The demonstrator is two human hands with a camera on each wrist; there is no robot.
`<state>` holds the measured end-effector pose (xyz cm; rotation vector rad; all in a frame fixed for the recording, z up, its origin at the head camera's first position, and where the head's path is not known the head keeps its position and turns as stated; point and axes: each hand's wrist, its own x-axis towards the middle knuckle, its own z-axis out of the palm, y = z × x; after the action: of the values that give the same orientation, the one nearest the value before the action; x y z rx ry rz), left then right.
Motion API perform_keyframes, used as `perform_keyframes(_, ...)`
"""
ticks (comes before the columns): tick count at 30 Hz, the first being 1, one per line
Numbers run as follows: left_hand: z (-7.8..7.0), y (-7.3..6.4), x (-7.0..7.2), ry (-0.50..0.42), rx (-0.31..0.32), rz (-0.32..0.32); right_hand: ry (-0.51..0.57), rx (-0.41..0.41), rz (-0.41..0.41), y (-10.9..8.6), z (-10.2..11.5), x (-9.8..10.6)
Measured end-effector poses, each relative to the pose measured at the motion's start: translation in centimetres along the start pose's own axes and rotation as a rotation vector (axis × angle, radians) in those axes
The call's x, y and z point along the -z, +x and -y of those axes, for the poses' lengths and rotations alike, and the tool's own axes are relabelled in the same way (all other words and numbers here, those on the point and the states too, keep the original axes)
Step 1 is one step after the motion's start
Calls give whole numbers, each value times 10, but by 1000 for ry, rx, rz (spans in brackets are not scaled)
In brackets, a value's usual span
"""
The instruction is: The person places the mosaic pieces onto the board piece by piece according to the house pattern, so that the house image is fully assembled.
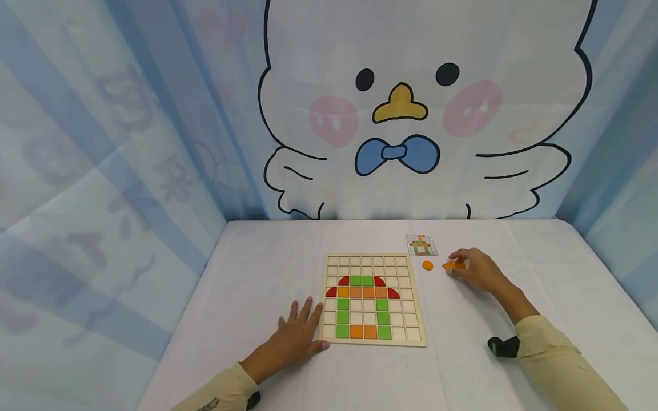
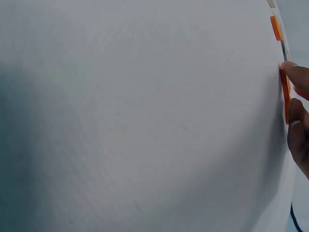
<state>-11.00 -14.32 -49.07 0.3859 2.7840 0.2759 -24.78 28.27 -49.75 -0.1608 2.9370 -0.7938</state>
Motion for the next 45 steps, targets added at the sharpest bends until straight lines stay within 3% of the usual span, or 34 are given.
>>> perform_keyframes(16, 1, 0, -2, 0, -10, -4, -40, -58, 63, 5, 0, 0)
perform_keyframes(39, -1, -2, 1, 4, -5, -5, 43, 98, 134, -3, 17, -1)
perform_keyframes(45, -2, -2, 1, 6, 9, 2, 81, 92, 171, -5, 23, -1)
